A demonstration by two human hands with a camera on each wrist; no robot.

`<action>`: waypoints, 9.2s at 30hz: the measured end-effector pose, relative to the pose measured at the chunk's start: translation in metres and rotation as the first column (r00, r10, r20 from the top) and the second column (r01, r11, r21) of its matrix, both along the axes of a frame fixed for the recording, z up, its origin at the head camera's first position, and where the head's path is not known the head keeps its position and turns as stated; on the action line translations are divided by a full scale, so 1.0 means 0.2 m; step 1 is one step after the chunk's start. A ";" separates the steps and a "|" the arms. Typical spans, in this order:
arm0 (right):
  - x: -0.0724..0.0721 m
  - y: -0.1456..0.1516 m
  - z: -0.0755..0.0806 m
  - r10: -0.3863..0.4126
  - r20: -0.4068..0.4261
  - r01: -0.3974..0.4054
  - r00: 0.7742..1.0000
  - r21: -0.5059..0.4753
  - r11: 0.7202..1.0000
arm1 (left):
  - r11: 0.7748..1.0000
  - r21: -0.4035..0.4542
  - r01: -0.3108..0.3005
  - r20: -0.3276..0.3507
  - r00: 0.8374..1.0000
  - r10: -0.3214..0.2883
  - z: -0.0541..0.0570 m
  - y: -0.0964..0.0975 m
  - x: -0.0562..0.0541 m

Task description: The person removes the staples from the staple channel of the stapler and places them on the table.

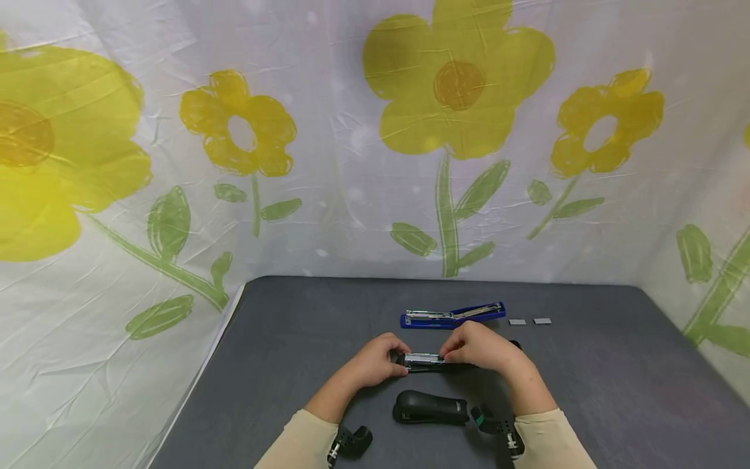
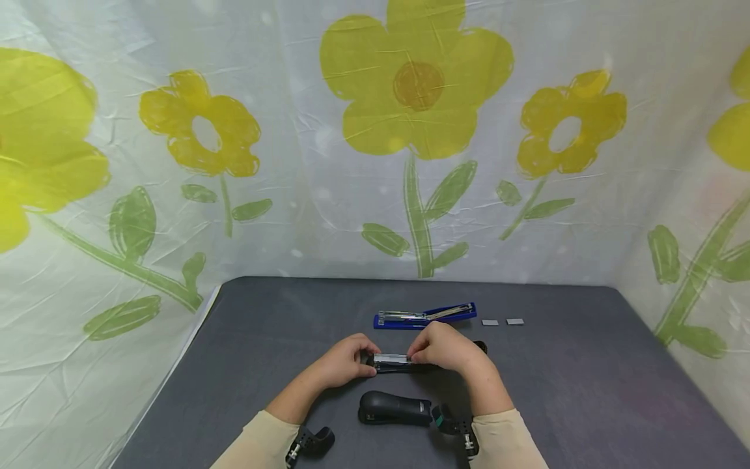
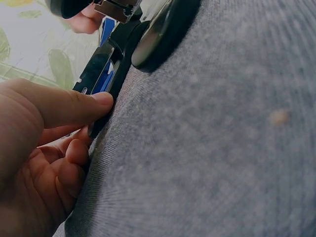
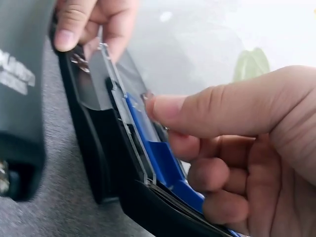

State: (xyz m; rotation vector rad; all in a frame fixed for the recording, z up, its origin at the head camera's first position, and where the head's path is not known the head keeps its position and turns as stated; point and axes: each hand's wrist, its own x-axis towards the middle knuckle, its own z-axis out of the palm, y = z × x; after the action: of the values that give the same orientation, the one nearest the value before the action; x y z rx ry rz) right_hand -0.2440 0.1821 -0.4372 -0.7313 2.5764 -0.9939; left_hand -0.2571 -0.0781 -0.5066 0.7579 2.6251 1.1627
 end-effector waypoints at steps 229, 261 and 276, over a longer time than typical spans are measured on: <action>0.06 -0.09 -0.08 0.014 0.013 -0.014 1.000 -0.015 1.000 | 1.000 0.026 0.002 0.014 1.000 -0.002 -0.01 0.04 0.00; 0.12 -0.24 -0.11 -0.323 -0.049 0.324 0.945 0.013 0.946 | 0.999 0.038 0.004 0.029 1.000 -0.005 -0.02 0.04 -0.01; 0.11 -0.26 -0.12 -0.391 0.005 0.390 0.920 -0.089 0.917 | 0.999 0.031 0.006 0.024 1.000 -0.007 -0.01 0.03 -0.01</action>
State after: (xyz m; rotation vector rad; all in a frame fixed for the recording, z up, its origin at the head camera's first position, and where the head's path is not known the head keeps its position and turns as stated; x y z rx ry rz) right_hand -0.2224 0.1309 -0.4617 -0.2386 2.7663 -1.2252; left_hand -0.2588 -0.0717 -0.5092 0.7527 2.5886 1.2060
